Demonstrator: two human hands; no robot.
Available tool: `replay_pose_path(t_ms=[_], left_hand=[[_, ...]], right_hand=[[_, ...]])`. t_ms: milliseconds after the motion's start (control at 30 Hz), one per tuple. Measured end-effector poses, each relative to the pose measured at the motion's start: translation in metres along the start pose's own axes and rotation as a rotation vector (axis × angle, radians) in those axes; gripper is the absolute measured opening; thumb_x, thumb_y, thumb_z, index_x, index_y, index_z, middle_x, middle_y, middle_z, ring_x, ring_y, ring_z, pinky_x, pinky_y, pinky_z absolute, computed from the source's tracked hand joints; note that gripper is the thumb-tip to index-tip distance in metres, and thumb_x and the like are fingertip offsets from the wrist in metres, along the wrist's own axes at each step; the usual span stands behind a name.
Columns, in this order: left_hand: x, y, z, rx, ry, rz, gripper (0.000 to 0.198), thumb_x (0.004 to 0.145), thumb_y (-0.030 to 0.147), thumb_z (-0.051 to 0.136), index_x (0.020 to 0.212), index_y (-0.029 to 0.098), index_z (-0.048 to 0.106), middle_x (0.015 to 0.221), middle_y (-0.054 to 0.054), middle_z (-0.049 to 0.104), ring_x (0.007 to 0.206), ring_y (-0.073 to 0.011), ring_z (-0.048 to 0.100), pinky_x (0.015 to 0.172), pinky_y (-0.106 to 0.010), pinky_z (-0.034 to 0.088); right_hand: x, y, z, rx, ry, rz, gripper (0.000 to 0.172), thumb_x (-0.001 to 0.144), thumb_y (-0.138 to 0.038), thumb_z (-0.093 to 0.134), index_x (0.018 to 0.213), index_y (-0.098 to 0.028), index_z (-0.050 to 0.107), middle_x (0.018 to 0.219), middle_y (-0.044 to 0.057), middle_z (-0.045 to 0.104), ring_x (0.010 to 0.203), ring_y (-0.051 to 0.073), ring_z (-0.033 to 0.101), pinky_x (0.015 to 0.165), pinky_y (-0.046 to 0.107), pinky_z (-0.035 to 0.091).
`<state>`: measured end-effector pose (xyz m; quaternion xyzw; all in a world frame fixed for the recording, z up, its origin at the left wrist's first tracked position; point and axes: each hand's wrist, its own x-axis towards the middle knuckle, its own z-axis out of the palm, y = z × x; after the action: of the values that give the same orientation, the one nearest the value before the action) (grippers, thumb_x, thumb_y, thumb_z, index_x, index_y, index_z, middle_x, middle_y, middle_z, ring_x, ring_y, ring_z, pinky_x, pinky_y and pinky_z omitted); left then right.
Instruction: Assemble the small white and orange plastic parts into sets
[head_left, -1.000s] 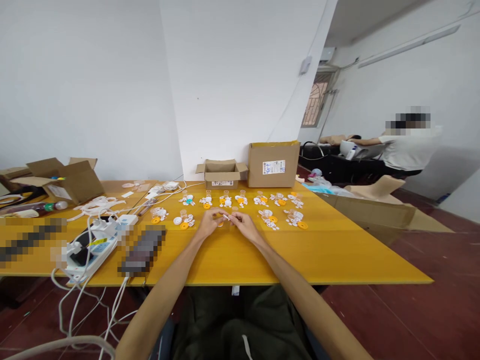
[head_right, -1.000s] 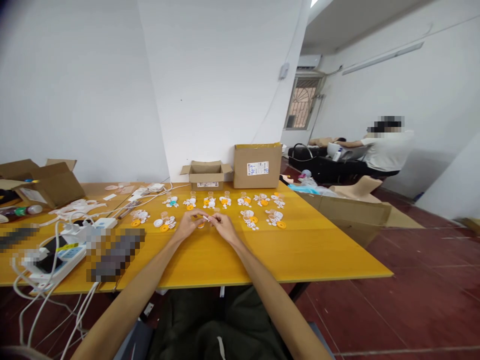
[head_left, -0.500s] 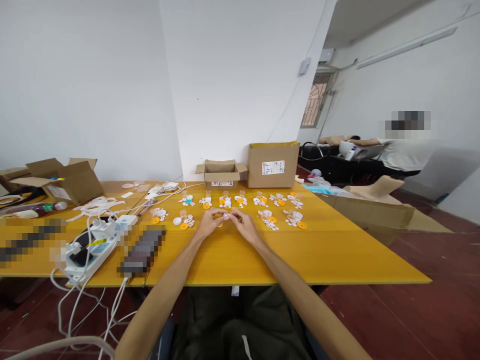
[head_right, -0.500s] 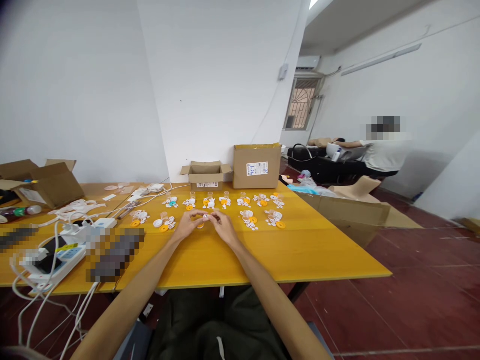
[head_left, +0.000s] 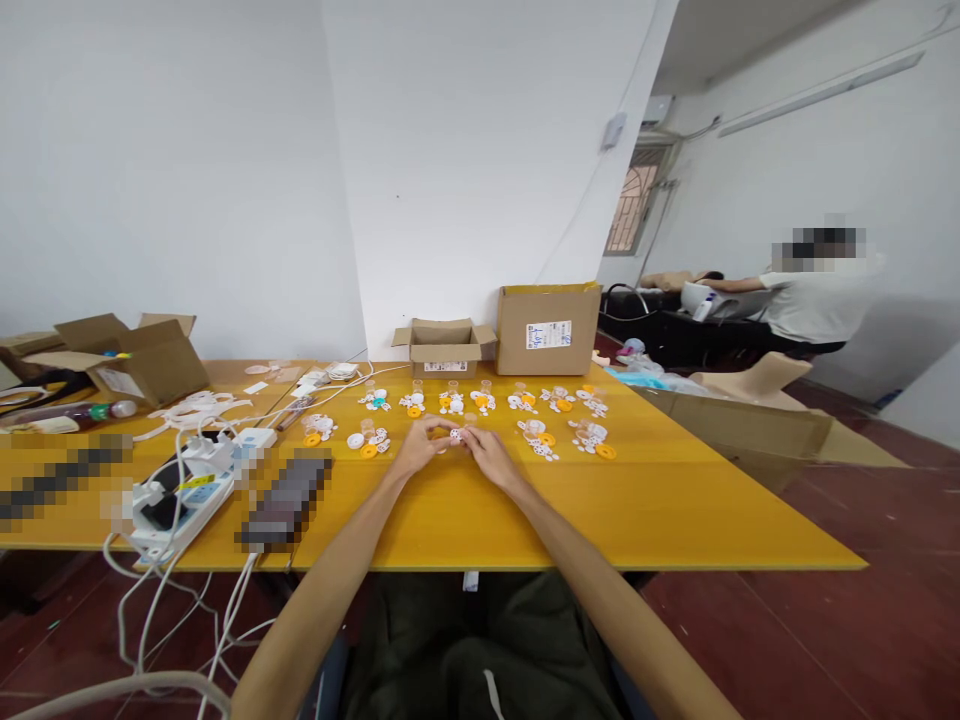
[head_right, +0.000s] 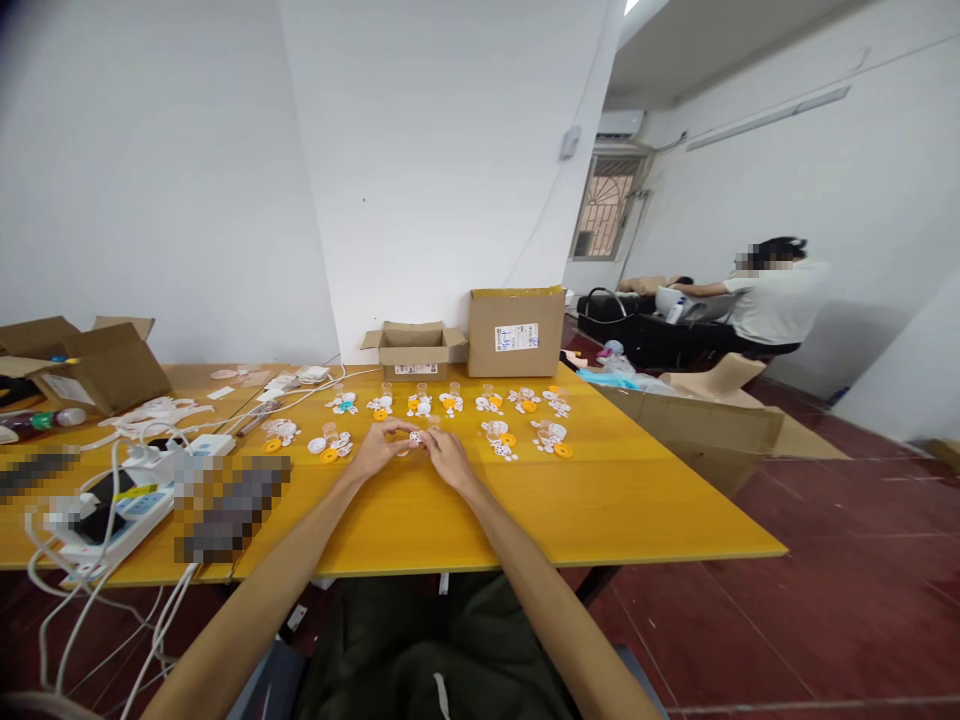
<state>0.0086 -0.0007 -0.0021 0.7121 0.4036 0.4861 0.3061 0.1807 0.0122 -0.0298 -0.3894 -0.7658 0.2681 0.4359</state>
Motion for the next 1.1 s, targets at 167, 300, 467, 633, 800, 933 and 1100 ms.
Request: replay_pose_path(t_ms=[167,300,467,633,800,933,1100], left_hand=[[0.001,-0.003,0.0,0.004,-0.015,-0.009,0.019,0.068,0.028,0.078,0.086,0.023,0.078,0.086,-0.003,0.074,0.089,-0.0205,0.064,0.087,-0.033,0.047],[0.001,-0.006,0.0,-0.009,-0.029,-0.026,0.022,0.069,0.03,0.078,0.089,0.022,0.078,0.086,-0.004,0.073,0.086,-0.0199,0.063,0.082,-0.031,0.048],[0.001,-0.009,-0.001,-0.027,-0.044,-0.033,0.023,0.069,0.03,0.078,0.09,0.021,0.078,0.086,-0.004,0.072,0.084,-0.019,0.062,0.078,-0.03,0.048],[0.0,-0.011,-0.001,-0.055,-0.061,-0.039,0.022,0.069,0.028,0.077,0.09,0.021,0.078,0.087,-0.004,0.073,0.082,-0.0184,0.063,0.075,-0.029,0.049],[0.001,-0.01,-0.001,-0.059,-0.06,-0.024,0.019,0.068,0.026,0.078,0.087,0.022,0.078,0.087,-0.004,0.074,0.083,-0.0188,0.064,0.079,-0.031,0.048],[0.002,-0.009,-0.002,-0.057,-0.061,-0.015,0.016,0.068,0.023,0.077,0.084,0.022,0.077,0.086,-0.003,0.075,0.084,-0.0191,0.064,0.082,-0.032,0.047],[0.002,-0.008,-0.002,-0.067,-0.068,-0.017,0.016,0.068,0.023,0.076,0.084,0.021,0.077,0.086,-0.003,0.075,0.084,-0.0191,0.064,0.08,-0.031,0.047]], right_hand=[[0.001,0.002,0.0,0.021,-0.036,0.02,0.042,0.094,-0.049,0.038,0.065,-0.022,0.053,0.06,-0.001,0.057,0.06,0.017,0.053,0.063,0.027,0.04],[0.001,0.003,-0.001,0.048,-0.053,0.037,0.043,0.093,-0.05,0.039,0.065,-0.022,0.053,0.061,-0.001,0.057,0.06,0.016,0.052,0.064,0.027,0.041],[0.002,0.006,-0.001,0.083,-0.073,0.049,0.043,0.092,-0.052,0.039,0.065,-0.021,0.054,0.06,-0.001,0.055,0.06,0.016,0.051,0.064,0.027,0.041],[0.002,0.006,0.0,0.109,-0.083,0.05,0.045,0.091,-0.054,0.04,0.064,-0.021,0.054,0.059,-0.002,0.054,0.059,0.015,0.05,0.064,0.027,0.04],[0.003,0.007,0.0,0.128,-0.091,0.069,0.046,0.09,-0.057,0.04,0.063,-0.021,0.053,0.059,-0.001,0.054,0.058,0.015,0.05,0.062,0.027,0.04],[0.003,0.007,0.0,0.147,-0.111,0.08,0.048,0.089,-0.06,0.04,0.063,-0.021,0.053,0.058,-0.001,0.053,0.057,0.014,0.049,0.06,0.027,0.039],[0.003,0.006,-0.001,0.158,-0.125,0.085,0.048,0.088,-0.06,0.04,0.063,-0.021,0.053,0.056,-0.002,0.052,0.055,0.014,0.049,0.059,0.027,0.039]])
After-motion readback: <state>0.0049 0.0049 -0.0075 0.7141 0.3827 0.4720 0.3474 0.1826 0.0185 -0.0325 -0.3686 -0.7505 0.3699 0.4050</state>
